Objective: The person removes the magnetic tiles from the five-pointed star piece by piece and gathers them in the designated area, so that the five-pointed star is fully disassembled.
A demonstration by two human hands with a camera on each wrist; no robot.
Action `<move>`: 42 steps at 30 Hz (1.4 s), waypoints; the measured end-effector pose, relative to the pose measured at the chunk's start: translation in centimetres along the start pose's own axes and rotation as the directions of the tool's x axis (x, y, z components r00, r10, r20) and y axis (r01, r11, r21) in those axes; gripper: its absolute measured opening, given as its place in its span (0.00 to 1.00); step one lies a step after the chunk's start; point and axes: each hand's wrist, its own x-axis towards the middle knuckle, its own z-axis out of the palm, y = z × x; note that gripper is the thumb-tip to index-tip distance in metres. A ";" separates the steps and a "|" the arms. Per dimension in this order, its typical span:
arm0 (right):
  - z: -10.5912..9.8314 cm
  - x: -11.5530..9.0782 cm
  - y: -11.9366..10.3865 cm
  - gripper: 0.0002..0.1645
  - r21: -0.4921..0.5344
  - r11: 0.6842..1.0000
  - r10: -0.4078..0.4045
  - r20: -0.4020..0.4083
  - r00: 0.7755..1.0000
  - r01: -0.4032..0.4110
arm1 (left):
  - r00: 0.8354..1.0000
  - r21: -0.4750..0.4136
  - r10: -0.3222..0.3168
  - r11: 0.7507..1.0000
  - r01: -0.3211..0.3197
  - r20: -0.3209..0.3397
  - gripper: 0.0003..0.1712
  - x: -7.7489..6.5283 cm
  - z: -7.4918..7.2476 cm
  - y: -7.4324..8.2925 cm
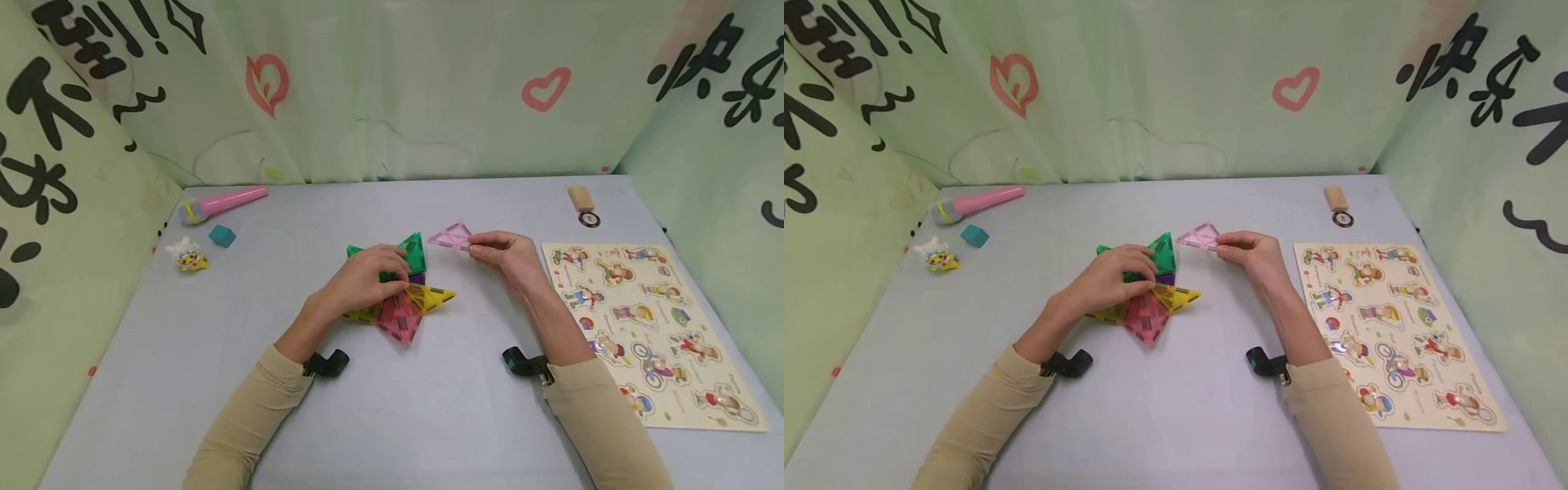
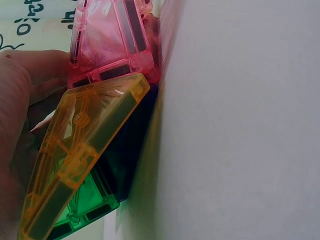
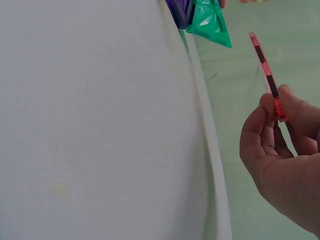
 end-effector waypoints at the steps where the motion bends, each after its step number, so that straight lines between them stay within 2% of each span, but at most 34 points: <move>1: 0.0 0.3 -0.1 0.12 -0.003 1.000 -0.004 -0.026 1.000 0.004 | 1.000 -0.004 0.006 1.000 -0.006 -0.004 0.06 0.0 0.0 -0.1; 7: 0.0 3.1 -0.8 0.19 -0.091 0.996 0.003 -0.194 0.981 -0.021 | 0.998 -0.017 0.062 0.998 -0.063 -0.019 0.04 0.2 0.2 -0.5; 11: -0.3 5.4 -0.9 0.21 -0.136 0.989 0.013 -0.246 0.969 -0.048 | 0.997 -0.015 0.078 0.997 -0.078 -0.016 0.04 0.2 0.1 -0.5; 15: -0.9 7.3 -0.8 0.19 -0.156 0.986 0.010 -0.287 0.958 -0.057 | 0.998 0.000 0.062 0.998 -0.062 -0.008 0.05 0.2 -0.1 -0.4; 21: -1.6 9.6 -0.9 0.17 -0.174 0.984 -0.025 -0.325 0.946 -0.034 | 0.999 0.020 0.013 1.000 -0.012 -0.033 0.06 0.1 -0.3 -0.5; 26: -1.6 10.6 -1.1 0.20 -0.273 0.960 -0.011 -0.281 0.960 -0.069 | 0.999 0.031 -0.017 0.999 0.019 -0.047 0.06 -0.1 -0.3 -0.6; 28: -1.6 10.9 -1.2 0.21 -0.381 0.922 -0.030 -0.252 0.967 -0.070 | 0.999 0.035 -0.020 0.999 0.022 -0.046 0.06 0.0 -0.3 -0.5; 29: -1.5 11.0 -1.2 0.21 -0.453 0.889 -0.057 -0.234 0.970 -0.057 | 0.999 0.036 -0.020 0.999 0.022 -0.044 0.06 0.0 -0.4 -0.5; 30: -1.5 11.2 -1.2 0.20 -0.531 0.846 -0.086 -0.215 0.973 -0.042 | 0.999 0.034 -0.020 0.999 0.021 -0.043 0.06 0.0 -0.4 -0.4; 33: -1.5 11.5 -1.2 0.17 -0.728 0.685 -0.179 -0.165 0.970 0.003 | 0.999 0.027 -0.020 0.999 0.022 -0.044 0.06 0.0 -0.5 -0.4; 35: -1.5 11.7 -1.0 0.16 -0.791 0.612 -0.223 -0.140 0.965 0.027 | 0.999 0.023 -0.021 0.999 0.022 -0.045 0.06 0.0 -0.5 -0.4; 36: -1.5 11.7 -0.9 0.16 -0.806 0.591 -0.231 -0.134 0.964 0.030 | 0.999 0.023 -0.022 0.999 0.023 -0.045 0.06 0.0 -0.5 -0.4; 37: -1.4 11.8 -0.8 0.16 -0.811 0.585 -0.232 -0.135 0.963 0.027 | 0.999 0.022 -0.021 1.000 0.022 -0.045 0.06 0.0 -0.4 -0.5; 40: -1.3 11.8 -0.5 0.18 -0.815 0.580 -0.209 -0.144 0.967 0.004 | 0.999 0.021 -0.022 1.000 0.023 -0.044 0.06 0.0 -0.4 -0.6; 42: -1.2 11.7 -0.4 0.19 -0.808 0.589 -0.179 -0.156 0.971 -0.021 | 0.999 0.022 -0.020 1.000 0.021 -0.047 0.06 -0.1 -0.4 -0.7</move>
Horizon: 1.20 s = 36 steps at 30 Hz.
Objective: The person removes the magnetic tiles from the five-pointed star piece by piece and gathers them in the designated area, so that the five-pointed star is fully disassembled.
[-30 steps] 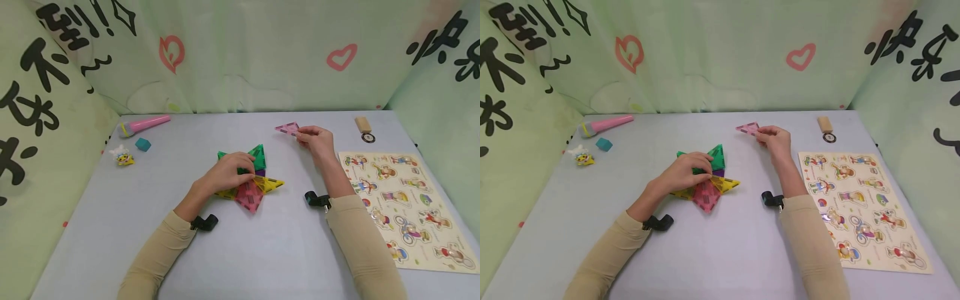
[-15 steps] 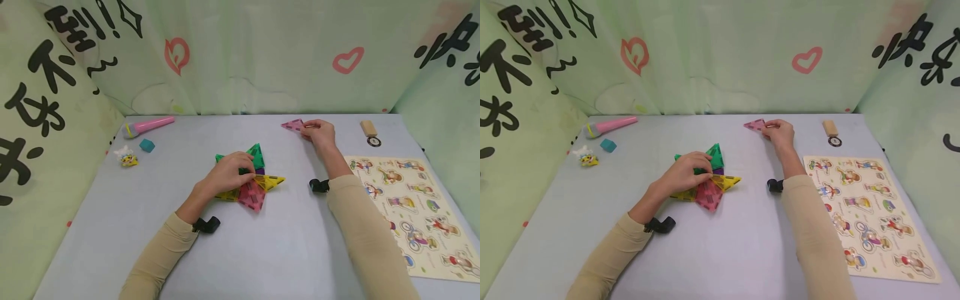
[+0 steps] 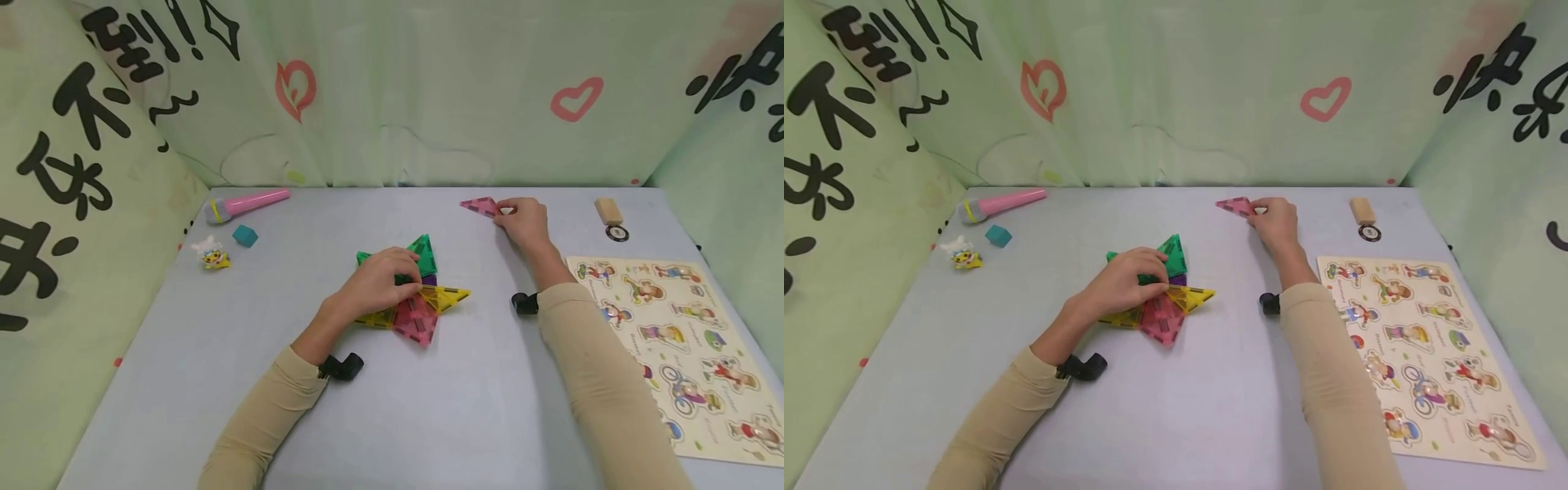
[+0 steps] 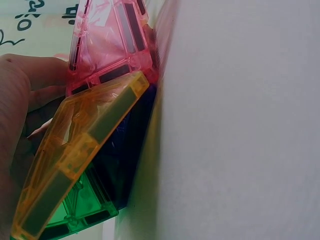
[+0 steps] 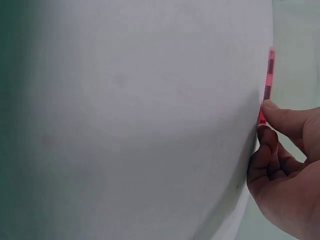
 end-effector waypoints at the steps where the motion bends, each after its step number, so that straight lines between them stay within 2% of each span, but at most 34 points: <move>1: 0.0 -0.1 0.0 0.19 0.002 1.000 0.012 0.008 1.000 -0.012 | 1.000 -0.001 0.002 1.000 -0.002 -0.003 0.06 0.0 0.0 0.0; 5: -0.1 -0.3 0.0 0.20 0.006 0.999 0.042 0.025 0.999 -0.042 | 1.000 0.004 0.010 1.000 -0.010 -0.009 0.06 0.0 0.0 0.0; 14: -0.9 -1.3 0.7 0.20 0.067 0.997 0.032 0.066 0.997 -0.036 | 1.000 -0.001 -0.003 1.000 0.003 -0.010 0.06 0.1 0.2 0.0; 21: -1.9 -3.8 0.5 0.22 0.163 0.985 0.015 0.209 0.978 -0.050 | 1.000 -0.003 -0.024 1.000 0.024 0.005 0.06 0.0 0.1 0.0; 25: -2.2 -5.4 0.3 0.23 0.204 0.978 -0.026 0.296 0.955 -0.036 | 0.999 -0.013 -0.032 0.999 0.032 0.007 0.06 0.0 0.0 0.1; 29: -2.2 -7.1 0.3 0.25 0.232 0.973 -0.072 0.382 0.921 -0.020 | 0.999 -0.015 -0.034 0.999 0.035 0.007 0.05 0.0 0.1 0.1; 33: -1.9 -8.5 -0.1 0.22 0.278 0.961 -0.149 0.465 0.873 0.017 | 0.999 -0.023 -0.038 0.999 0.038 0.007 0.05 0.0 0.1 0.1; 36: -1.6 -9.4 -0.8 0.20 0.344 0.938 -0.223 0.515 0.828 0.039 | 0.999 -0.034 -0.048 0.998 0.049 0.010 0.05 -0.1 0.0 0.2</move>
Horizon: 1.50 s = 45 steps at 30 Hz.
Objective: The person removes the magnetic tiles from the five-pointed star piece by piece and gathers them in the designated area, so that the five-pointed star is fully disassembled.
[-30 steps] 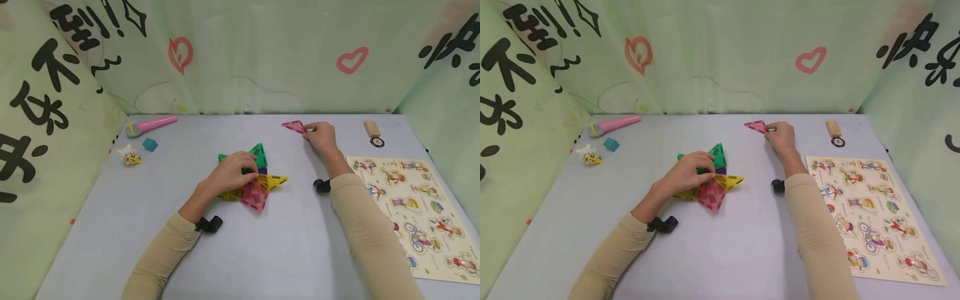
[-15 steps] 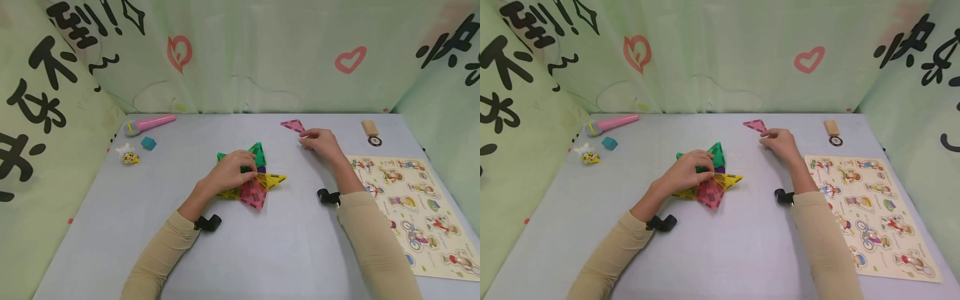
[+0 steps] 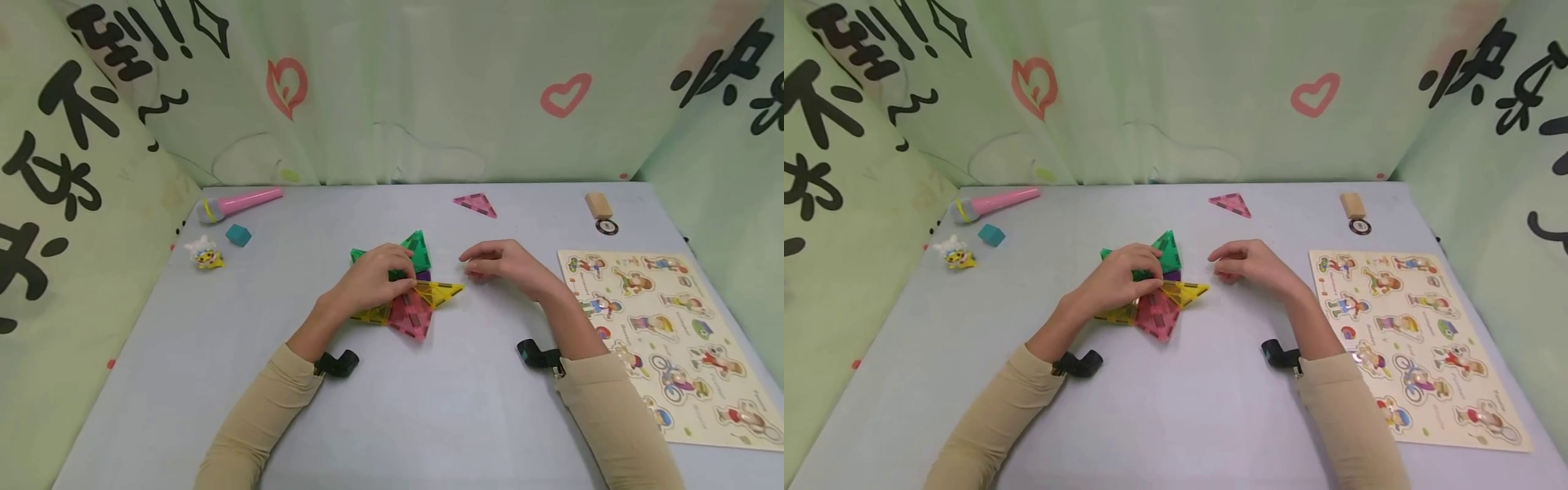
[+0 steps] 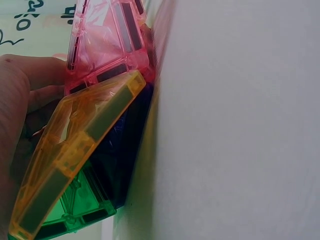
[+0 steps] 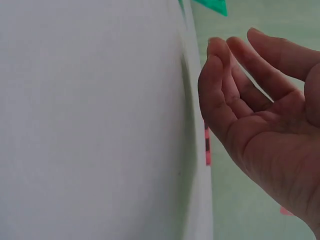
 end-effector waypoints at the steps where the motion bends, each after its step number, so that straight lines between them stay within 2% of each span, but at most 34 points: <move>1: 0.3 -0.2 -0.3 0.20 0.016 1.000 -0.022 0.022 1.000 0.021 | 1.000 -0.002 -0.005 1.000 0.005 0.002 0.05 0.0 0.0 0.0; 4: 1.3 -0.6 -1.3 0.21 0.062 0.996 -0.068 0.068 0.995 0.064 | 1.000 -0.005 -0.013 1.000 0.013 0.007 0.05 -0.1 -0.2 0.1; 7: 2.3 -0.8 -2.2 0.20 0.041 0.995 -0.091 0.097 0.991 0.087 | 1.000 -0.004 -0.009 1.000 0.009 0.006 0.06 -0.1 -0.2 0.1; 12: 3.3 -0.9 -2.8 0.12 -0.108 0.987 -0.104 0.103 0.989 0.115 | 1.000 0.000 0.009 1.000 -0.009 -0.007 0.06 -0.1 0.0 0.2; 16: 3.6 -1.2 -3.1 0.06 -0.173 0.976 -0.117 0.081 0.990 0.130 | 1.000 0.016 0.013 1.000 -0.013 -0.011 0.06 -0.1 0.0 0.3; 28: 3.6 -1.2 -3.1 0.08 -0.175 0.975 -0.130 0.042 0.991 0.135 | 1.000 0.021 -0.013 1.000 0.013 0.004 0.06 -0.1 -0.1 0.2; 34: 3.5 -1.1 -2.9 0.09 -0.181 0.974 -0.131 0.042 0.990 0.137 | 1.000 0.040 -0.007 0.999 0.006 0.025 0.07 -0.1 -0.3 0.6; 45: 2.3 -1.2 -2.7 0.09 -0.150 0.982 -0.113 0.025 0.993 0.116 | 1.000 0.061 0.002 0.998 -0.004 0.026 0.09 -0.1 -0.4 0.6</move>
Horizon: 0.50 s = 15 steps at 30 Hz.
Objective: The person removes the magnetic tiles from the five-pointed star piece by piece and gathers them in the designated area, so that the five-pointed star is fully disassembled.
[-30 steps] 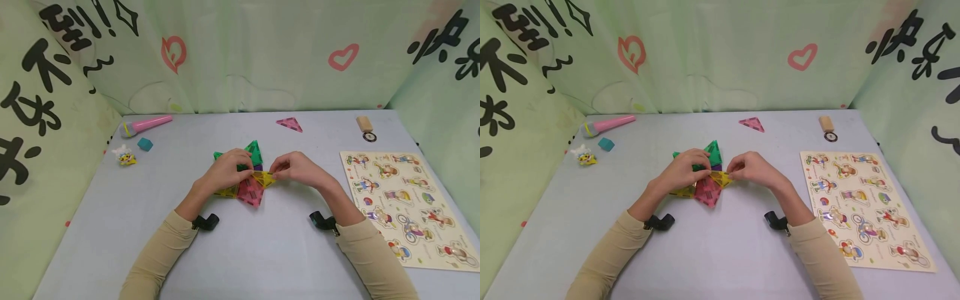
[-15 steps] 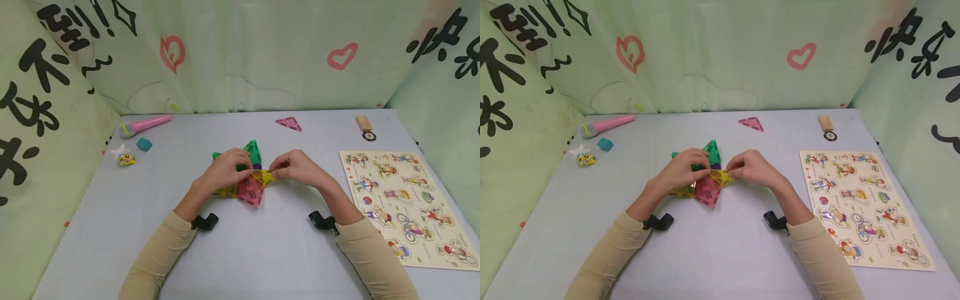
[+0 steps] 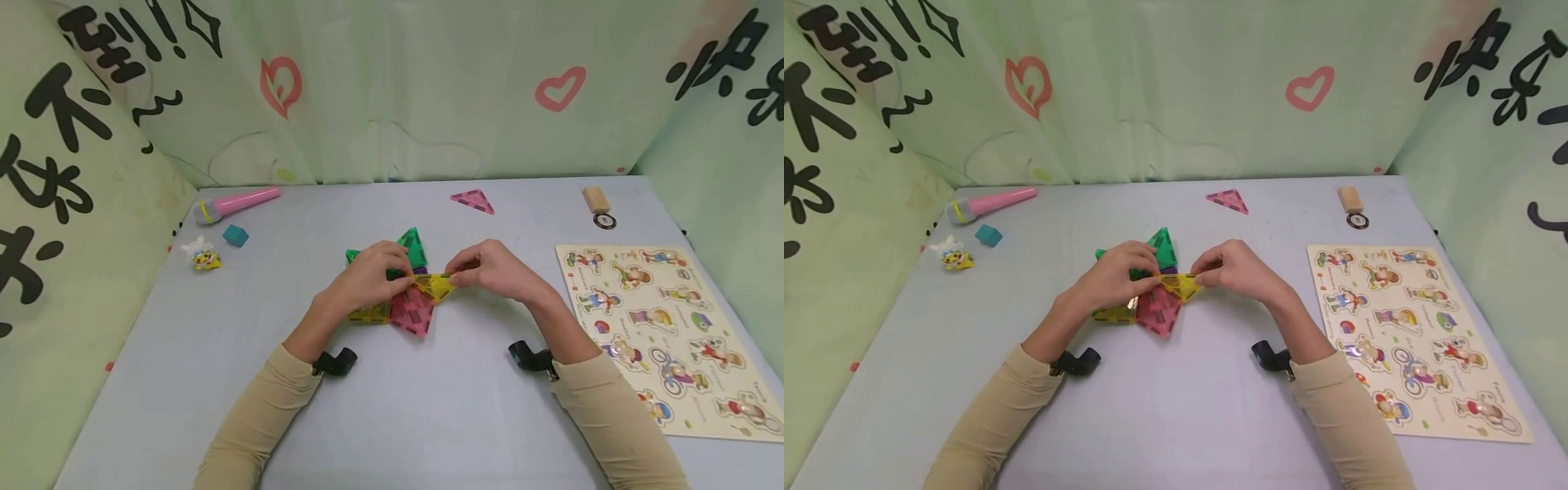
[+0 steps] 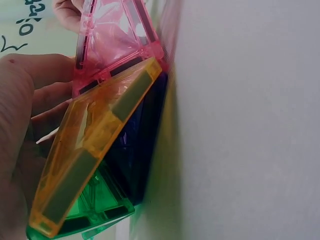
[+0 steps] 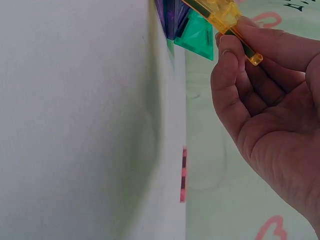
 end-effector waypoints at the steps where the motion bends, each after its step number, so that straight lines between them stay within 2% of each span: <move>1: -0.3 -0.1 0.1 0.10 -0.001 1.000 0.007 -0.007 1.000 -0.007 | 1.000 0.002 0.001 1.000 -0.001 -0.001 0.09 0.0 0.0 0.0; 8: -2.8 -1.0 0.8 0.13 -0.014 0.996 0.082 -0.129 0.988 -0.084 | 1.000 0.017 0.015 1.000 -0.014 -0.014 0.08 -0.1 0.2 -0.4; 12: -3.4 -0.9 1.4 0.17 0.012 0.992 0.129 -0.197 0.972 -0.129 | 1.000 0.023 0.022 1.000 -0.021 -0.015 0.08 -0.2 0.2 -0.4; 15: -3.6 -0.3 2.1 0.19 0.069 0.984 0.175 -0.248 0.953 -0.163 | 0.999 0.031 0.033 0.999 -0.032 -0.010 0.08 -0.2 0.1 -0.3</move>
